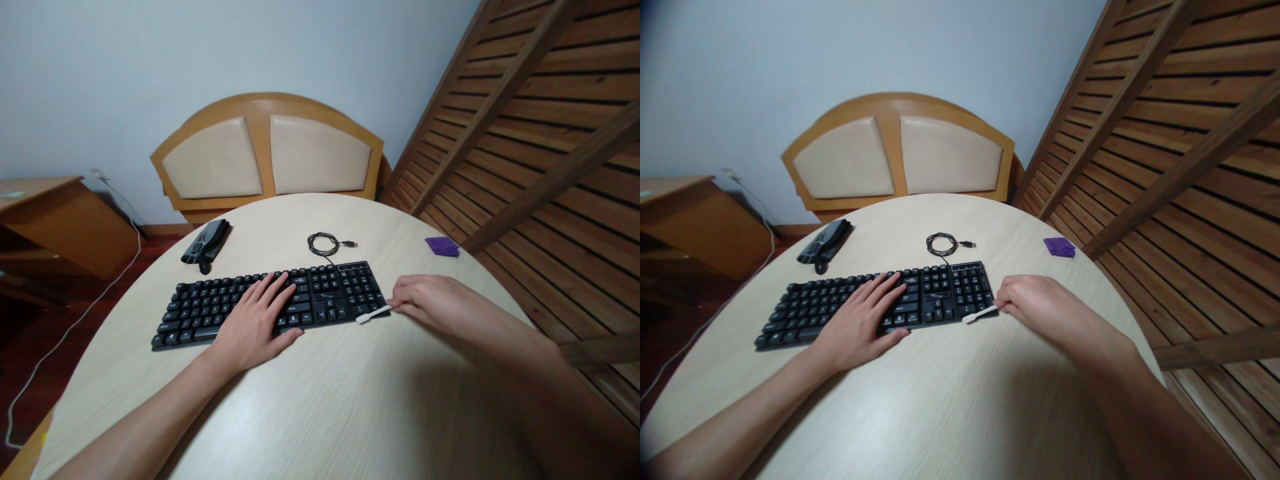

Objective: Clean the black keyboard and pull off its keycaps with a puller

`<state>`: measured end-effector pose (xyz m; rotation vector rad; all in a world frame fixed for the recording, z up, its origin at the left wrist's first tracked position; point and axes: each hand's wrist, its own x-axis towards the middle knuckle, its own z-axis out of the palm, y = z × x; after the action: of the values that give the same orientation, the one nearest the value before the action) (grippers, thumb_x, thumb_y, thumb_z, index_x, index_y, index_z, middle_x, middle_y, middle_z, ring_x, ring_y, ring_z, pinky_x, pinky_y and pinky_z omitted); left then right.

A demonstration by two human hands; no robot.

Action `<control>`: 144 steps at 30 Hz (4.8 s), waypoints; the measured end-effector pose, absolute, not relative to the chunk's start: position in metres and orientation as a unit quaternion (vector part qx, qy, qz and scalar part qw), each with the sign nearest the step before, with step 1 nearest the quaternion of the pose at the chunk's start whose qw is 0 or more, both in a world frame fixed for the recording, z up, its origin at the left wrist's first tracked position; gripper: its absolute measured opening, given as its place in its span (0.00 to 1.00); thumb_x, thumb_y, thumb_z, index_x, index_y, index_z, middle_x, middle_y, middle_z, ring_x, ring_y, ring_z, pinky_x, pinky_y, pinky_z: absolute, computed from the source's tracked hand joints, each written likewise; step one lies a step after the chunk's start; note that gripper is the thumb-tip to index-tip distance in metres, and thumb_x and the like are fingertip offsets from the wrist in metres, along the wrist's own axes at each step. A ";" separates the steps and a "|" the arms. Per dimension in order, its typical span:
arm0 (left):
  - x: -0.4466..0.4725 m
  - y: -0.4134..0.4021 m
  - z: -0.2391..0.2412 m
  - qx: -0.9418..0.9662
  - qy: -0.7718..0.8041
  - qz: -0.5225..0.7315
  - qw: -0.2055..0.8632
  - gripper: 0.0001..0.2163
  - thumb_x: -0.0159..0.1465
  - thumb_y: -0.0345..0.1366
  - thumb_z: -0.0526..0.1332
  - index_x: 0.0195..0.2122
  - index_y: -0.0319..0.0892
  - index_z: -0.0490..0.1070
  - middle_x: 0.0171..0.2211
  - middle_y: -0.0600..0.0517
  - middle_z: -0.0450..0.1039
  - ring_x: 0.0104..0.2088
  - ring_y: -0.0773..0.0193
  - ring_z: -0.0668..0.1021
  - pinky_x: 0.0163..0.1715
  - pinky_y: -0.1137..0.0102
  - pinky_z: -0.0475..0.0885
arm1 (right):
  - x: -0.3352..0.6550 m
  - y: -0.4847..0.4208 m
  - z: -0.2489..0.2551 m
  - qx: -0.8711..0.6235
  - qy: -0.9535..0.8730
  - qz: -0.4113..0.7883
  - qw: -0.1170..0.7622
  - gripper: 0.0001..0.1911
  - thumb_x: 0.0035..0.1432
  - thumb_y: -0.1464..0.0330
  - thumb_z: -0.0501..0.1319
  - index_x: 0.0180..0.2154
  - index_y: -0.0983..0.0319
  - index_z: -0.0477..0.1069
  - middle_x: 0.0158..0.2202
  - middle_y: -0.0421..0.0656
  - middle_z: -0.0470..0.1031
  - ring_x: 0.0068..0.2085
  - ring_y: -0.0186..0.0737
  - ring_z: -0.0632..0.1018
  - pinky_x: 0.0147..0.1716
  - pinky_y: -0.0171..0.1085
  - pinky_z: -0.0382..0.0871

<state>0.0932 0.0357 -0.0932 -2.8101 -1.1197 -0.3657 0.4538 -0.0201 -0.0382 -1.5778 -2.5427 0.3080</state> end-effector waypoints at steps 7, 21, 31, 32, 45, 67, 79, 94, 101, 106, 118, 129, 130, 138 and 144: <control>0.094 0.036 -0.092 -0.922 -0.367 -0.111 0.050 0.35 0.68 0.58 0.55 0.69 0.40 0.59 0.72 0.41 0.52 0.71 0.41 0.57 0.67 0.46 0.59 | 0.471 -0.019 -0.043 -0.589 -0.803 0.079 0.046 0.09 0.58 0.73 0.61 0.30 0.57 0.79 0.32 0.41 0.81 0.34 0.41 0.79 0.35 0.37 0.67; 0.094 0.036 -0.092 -0.922 -0.367 -0.110 0.051 0.35 0.68 0.59 0.55 0.69 0.40 0.58 0.72 0.41 0.52 0.71 0.42 0.58 0.68 0.46 0.59 | 0.485 -0.018 -0.036 -0.598 -0.794 0.075 0.084 0.06 0.59 0.68 0.62 0.34 0.56 0.78 0.35 0.40 0.82 0.36 0.41 0.81 0.34 0.35 0.68; 0.093 0.036 -0.094 -0.921 -0.364 -0.132 0.046 0.34 0.68 0.58 0.56 0.68 0.41 0.60 0.72 0.42 0.54 0.70 0.40 0.58 0.67 0.45 0.61 | 0.503 0.010 -0.057 -0.671 -0.673 -0.005 0.310 0.15 0.65 0.61 0.58 0.46 0.61 0.77 0.41 0.49 0.82 0.37 0.46 0.80 0.38 0.41 0.71; 0.093 0.036 -0.094 -0.921 -0.363 -0.133 0.046 0.34 0.67 0.58 0.56 0.68 0.41 0.60 0.72 0.42 0.54 0.70 0.40 0.59 0.66 0.45 0.61 | 0.509 0.014 -0.062 -0.687 -0.647 -0.022 0.330 0.15 0.65 0.61 0.58 0.46 0.61 0.77 0.41 0.50 0.82 0.38 0.47 0.80 0.38 0.41 0.71; 0.093 0.036 -0.094 -0.923 -0.363 -0.118 0.053 0.35 0.68 0.59 0.56 0.69 0.40 0.59 0.72 0.41 0.53 0.71 0.41 0.58 0.67 0.45 0.60 | 0.554 0.021 -0.094 -0.825 -0.489 -0.061 0.277 0.19 0.60 0.67 0.56 0.50 0.65 0.77 0.43 0.56 0.81 0.41 0.54 0.80 0.40 0.46 0.71; 0.093 0.037 -0.096 -0.923 -0.362 -0.127 0.041 0.35 0.67 0.57 0.57 0.69 0.40 0.59 0.72 0.41 0.53 0.71 0.42 0.59 0.68 0.46 0.58 | 0.572 0.031 -0.115 -0.831 -0.489 -0.089 0.250 0.23 0.57 0.64 0.61 0.52 0.65 0.76 0.45 0.58 0.78 0.45 0.60 0.78 0.45 0.54 0.72; 0.094 0.037 -0.095 -0.923 -0.362 -0.120 0.052 0.35 0.67 0.56 0.58 0.69 0.40 0.59 0.72 0.41 0.53 0.71 0.43 0.58 0.67 0.47 0.59 | 0.419 0.006 -0.081 -0.451 -0.860 0.030 0.236 0.18 0.67 0.61 0.60 0.57 0.54 0.71 0.62 0.47 0.71 0.64 0.52 0.69 0.65 0.58 0.59; 0.097 0.030 -0.083 -0.925 -0.342 -0.166 0.020 0.31 0.69 0.52 0.58 0.68 0.40 0.61 0.71 0.42 0.57 0.70 0.44 0.60 0.67 0.48 0.61 | 0.425 0.009 -0.081 -0.419 -0.881 0.061 0.211 0.08 0.61 0.61 0.66 0.40 0.57 0.74 0.59 0.49 0.72 0.63 0.54 0.69 0.62 0.58 0.62; 0.075 0.044 -0.076 -0.878 -0.428 -0.207 0.051 0.25 0.72 0.49 0.52 0.65 0.42 0.64 0.68 0.43 0.62 0.66 0.46 0.67 0.64 0.48 0.66 | 0.452 0.015 -0.080 -0.449 -0.860 0.061 0.233 0.08 0.62 0.61 0.65 0.33 0.57 0.74 0.54 0.49 0.74 0.56 0.53 0.74 0.54 0.55 0.70; 0.045 0.070 -0.074 -0.803 -0.535 -0.261 0.026 0.24 0.71 0.50 0.51 0.61 0.41 0.69 0.66 0.44 0.66 0.63 0.46 0.71 0.62 0.51 0.68 | 0.466 0.020 -0.083 -0.474 -0.843 0.056 0.250 0.11 0.62 0.62 0.63 0.27 0.57 0.72 0.51 0.48 0.75 0.52 0.52 0.77 0.51 0.53 0.72; -0.015 0.131 -0.106 -0.716 -0.641 -0.277 0.021 0.25 0.69 0.47 0.52 0.55 0.33 0.77 0.65 0.35 0.66 0.63 0.40 0.71 0.65 0.52 0.64 | 0.480 0.024 -0.085 -0.523 -0.808 0.030 0.268 0.20 0.65 0.59 0.59 0.21 0.57 0.64 0.42 0.47 0.78 0.46 0.51 0.77 0.47 0.51 0.71; -0.024 0.141 -0.112 -0.676 -0.663 -0.321 0.011 0.18 0.66 0.38 0.54 0.48 0.37 0.80 0.58 0.40 0.75 0.54 0.46 0.79 0.58 0.55 0.72 | 0.492 0.028 -0.095 -0.570 -0.764 0.029 0.301 0.14 0.67 0.57 0.57 0.46 0.57 0.73 0.51 0.50 0.77 0.53 0.53 0.77 0.54 0.54 0.70; -0.024 0.142 -0.112 -0.666 -0.667 -0.333 0.002 0.18 0.66 0.38 0.54 0.47 0.37 0.80 0.57 0.41 0.76 0.53 0.46 0.79 0.57 0.56 0.73 | 0.492 0.029 -0.097 -0.570 -0.766 0.032 0.296 0.16 0.67 0.56 0.57 0.50 0.57 0.72 0.55 0.50 0.75 0.56 0.54 0.76 0.57 0.55 0.68; -0.025 0.139 -0.105 -0.577 -0.702 -0.416 -0.039 0.16 0.63 0.34 0.58 0.47 0.39 0.82 0.46 0.42 0.83 0.44 0.48 0.83 0.51 0.57 0.76 | 0.491 0.026 -0.091 -0.565 -0.781 0.053 0.260 0.21 0.65 0.56 0.60 0.55 0.58 0.71 0.53 0.50 0.77 0.54 0.54 0.77 0.57 0.56 0.69; -0.023 0.136 -0.101 -0.576 -0.671 -0.464 -0.042 0.14 0.63 0.32 0.58 0.43 0.38 0.83 0.43 0.44 0.84 0.46 0.49 0.83 0.53 0.57 0.75 | 0.492 0.024 -0.091 -0.554 -0.785 0.070 0.268 0.17 0.62 0.61 0.59 0.51 0.58 0.75 0.51 0.49 0.79 0.52 0.53 0.79 0.56 0.54 0.72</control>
<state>-0.0226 0.1363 -0.1007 -1.8611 -2.1676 -1.4993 0.4922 0.0244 -0.0907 -1.4941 -2.1188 0.1895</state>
